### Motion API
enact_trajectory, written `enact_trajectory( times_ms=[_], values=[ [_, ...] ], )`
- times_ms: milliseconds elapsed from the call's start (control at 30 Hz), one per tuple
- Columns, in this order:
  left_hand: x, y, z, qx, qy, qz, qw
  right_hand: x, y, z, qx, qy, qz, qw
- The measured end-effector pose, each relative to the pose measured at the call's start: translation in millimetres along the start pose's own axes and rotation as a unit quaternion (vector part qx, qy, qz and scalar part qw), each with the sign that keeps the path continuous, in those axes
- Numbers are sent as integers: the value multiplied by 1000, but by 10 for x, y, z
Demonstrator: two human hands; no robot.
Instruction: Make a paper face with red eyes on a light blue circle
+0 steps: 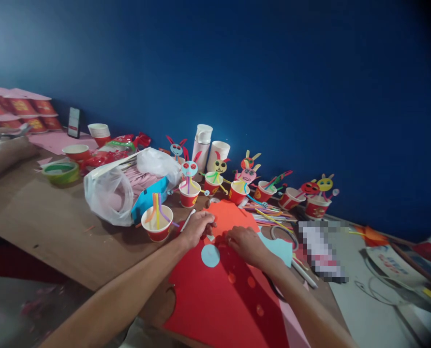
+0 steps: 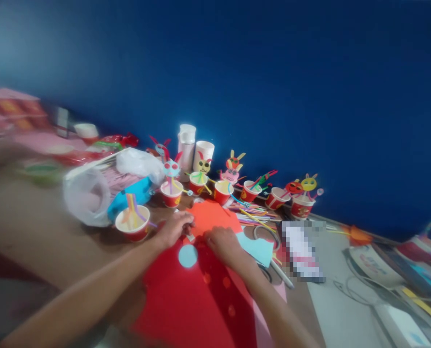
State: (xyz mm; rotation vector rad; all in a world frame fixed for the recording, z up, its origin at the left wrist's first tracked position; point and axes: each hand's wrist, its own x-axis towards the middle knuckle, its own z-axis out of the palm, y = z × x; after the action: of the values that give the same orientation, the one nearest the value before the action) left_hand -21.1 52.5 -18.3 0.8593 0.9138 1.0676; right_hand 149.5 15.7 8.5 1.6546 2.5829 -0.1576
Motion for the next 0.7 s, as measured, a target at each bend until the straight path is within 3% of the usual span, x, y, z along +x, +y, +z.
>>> enact_trajectory(
  times_ms=[333,533,700],
  values=[
    [110,-56,21,59,63,62,994,72,-86,-15,22,-19,6,1000],
    [157,-103,16,95,87,91,987,19,-74,50,46,13,7,999],
    [105,-95,58,137,70,107,982,-17,30,-204,104,72,11,992]
  ],
)
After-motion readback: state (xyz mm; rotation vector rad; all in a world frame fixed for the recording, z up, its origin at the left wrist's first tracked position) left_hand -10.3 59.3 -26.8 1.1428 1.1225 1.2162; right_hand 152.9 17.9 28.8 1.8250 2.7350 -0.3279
